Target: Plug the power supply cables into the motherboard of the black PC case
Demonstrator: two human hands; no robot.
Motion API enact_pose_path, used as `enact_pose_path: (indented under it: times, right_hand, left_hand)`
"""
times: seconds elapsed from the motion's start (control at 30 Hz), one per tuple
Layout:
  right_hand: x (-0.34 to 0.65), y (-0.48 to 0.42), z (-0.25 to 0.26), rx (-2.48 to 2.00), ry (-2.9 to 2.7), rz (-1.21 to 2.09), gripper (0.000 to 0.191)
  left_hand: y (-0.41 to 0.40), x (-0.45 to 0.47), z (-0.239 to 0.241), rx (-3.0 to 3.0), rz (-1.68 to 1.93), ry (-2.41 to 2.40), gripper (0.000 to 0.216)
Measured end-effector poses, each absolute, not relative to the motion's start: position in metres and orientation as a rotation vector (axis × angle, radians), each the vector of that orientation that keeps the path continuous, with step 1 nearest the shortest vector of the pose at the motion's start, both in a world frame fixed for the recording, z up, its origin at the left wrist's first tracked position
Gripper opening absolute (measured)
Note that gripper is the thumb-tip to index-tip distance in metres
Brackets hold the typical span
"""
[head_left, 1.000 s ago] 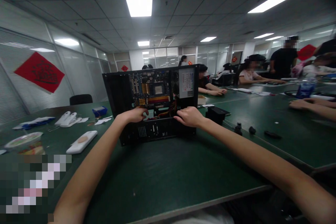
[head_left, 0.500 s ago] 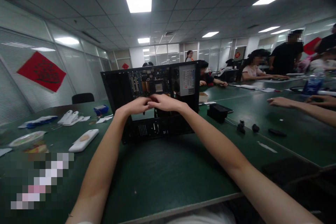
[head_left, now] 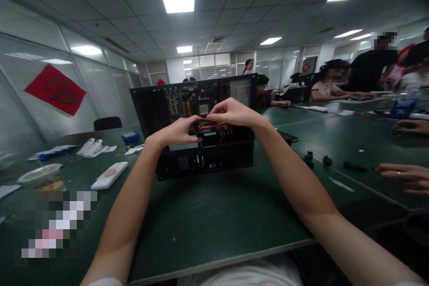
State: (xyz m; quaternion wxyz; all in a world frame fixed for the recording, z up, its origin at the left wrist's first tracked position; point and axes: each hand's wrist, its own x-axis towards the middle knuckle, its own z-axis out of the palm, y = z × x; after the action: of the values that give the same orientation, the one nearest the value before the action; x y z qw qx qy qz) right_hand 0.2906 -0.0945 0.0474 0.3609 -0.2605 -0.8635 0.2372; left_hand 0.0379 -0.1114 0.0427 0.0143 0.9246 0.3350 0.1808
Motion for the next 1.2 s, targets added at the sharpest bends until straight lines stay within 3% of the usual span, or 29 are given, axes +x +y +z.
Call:
enact_pose_path:
  times: [0.13, 0.3, 1.2]
  right_hand:
    - [0.291, -0.098, 0.046, -0.696, -2.255, 0.622, 0.044]
    - [0.277, -0.105, 0.042, -0.615, -2.365, 0.630, 0.043]
    - [0.266, -0.107, 0.040, -0.725, -2.307, 0.475, 0.034]
  left_hand:
    - [-0.117, 0.040, 0.046, 2.880, 0.733, 1.010, 0.049]
    - [-0.126, 0.041, 0.050, 2.913, 0.952, 0.912, 0.054]
    - [-0.138, 0.047, 0.053, 2.925, 0.908, 1.028, 0.058]
